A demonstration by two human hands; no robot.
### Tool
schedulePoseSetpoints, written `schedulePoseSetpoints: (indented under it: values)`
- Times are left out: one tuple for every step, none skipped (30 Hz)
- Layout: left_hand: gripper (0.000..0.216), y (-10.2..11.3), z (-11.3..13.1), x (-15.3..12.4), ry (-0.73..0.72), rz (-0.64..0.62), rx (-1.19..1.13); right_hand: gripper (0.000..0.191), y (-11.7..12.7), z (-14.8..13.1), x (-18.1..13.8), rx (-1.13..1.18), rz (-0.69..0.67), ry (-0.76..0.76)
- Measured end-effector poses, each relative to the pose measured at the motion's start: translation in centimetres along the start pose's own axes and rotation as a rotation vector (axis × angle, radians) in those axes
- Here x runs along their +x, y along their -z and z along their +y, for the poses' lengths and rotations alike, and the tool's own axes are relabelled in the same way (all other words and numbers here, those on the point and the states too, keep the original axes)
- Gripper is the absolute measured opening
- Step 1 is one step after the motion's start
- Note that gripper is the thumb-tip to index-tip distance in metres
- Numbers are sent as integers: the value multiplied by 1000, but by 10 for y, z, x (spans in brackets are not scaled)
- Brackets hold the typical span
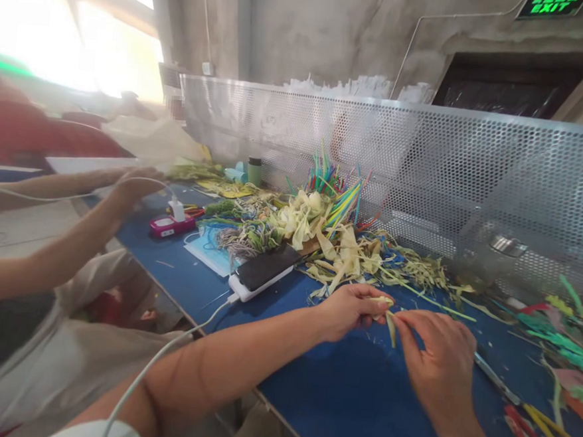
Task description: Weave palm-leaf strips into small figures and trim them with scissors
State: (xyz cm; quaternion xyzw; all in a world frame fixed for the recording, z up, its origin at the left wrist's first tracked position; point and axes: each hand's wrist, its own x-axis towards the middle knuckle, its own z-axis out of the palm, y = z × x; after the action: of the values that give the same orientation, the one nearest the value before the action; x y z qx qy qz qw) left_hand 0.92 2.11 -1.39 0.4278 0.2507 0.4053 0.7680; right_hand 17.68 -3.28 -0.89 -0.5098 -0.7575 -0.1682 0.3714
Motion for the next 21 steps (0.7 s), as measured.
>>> schedulePoseSetpoints:
  values:
    - [43,0,0,0,-18,-13,18,23,-2,0,-1,26,-14,-21]
    - [42,0,-1,0,-37,-23,42,24,-3,0,-1,61,-29,-44]
    - [42,0,-1,-1,-55,-28,68,25,-5,0,-2,103,-47,-67]
    - [41,0,-2,0,-72,-31,91,26,-7,0,-3,151,-68,-92]
    - [40,0,-2,0,-87,-31,110,26,-9,1,-5,205,-91,-119]
    - [41,0,-2,0,-96,-32,125,26,-11,1,-6,260,-114,-151]
    - [41,0,-2,0,-101,-35,138,27,-12,1,-7,315,-140,-185]
    - [42,1,-2,0,-101,-41,150,27,-14,2,-9,365,-161,-223]
    - [43,0,-1,0,-97,-47,160,26,-15,2,-10,409,-179,-260]
    - [43,0,0,0,-90,-53,169,26,-16,3,-11,446,-193,-295]
    - [43,0,1,0,-82,-60,175,26,-17,3,-12,475,-202,-323]
    - [43,0,2,0,-76,-66,179,25,-18,4,-12,498,-206,-347]
    - [43,0,3,-1,-73,-69,183,25,-19,5,-12,519,-207,-366]
    - [43,0,4,-1,-74,-71,187,26,-19,6,-12,538,-209,-381]
    - [43,-1,4,-1,-76,-72,193,26,-20,7,-12,554,-211,-393]
    - [44,-1,4,-2,-80,-74,203,26,-21,7,-12,568,-211,-402]
    - [44,-1,4,-2,-83,-77,214,26,-21,7,-12,583,-211,-408]
    - [44,-1,4,-2,-83,-81,225,26,-21,7,-11,595,-212,-410]
    - [44,-1,4,-2,-83,-79,234,26,-21,7,-11,603,-215,-410]
    - [43,-1,4,-2,-84,-72,240,27,-21,6,-11,606,-219,-411]
    - [42,-1,4,-2,-86,-61,242,28,-21,5,-10,604,-227,-413]
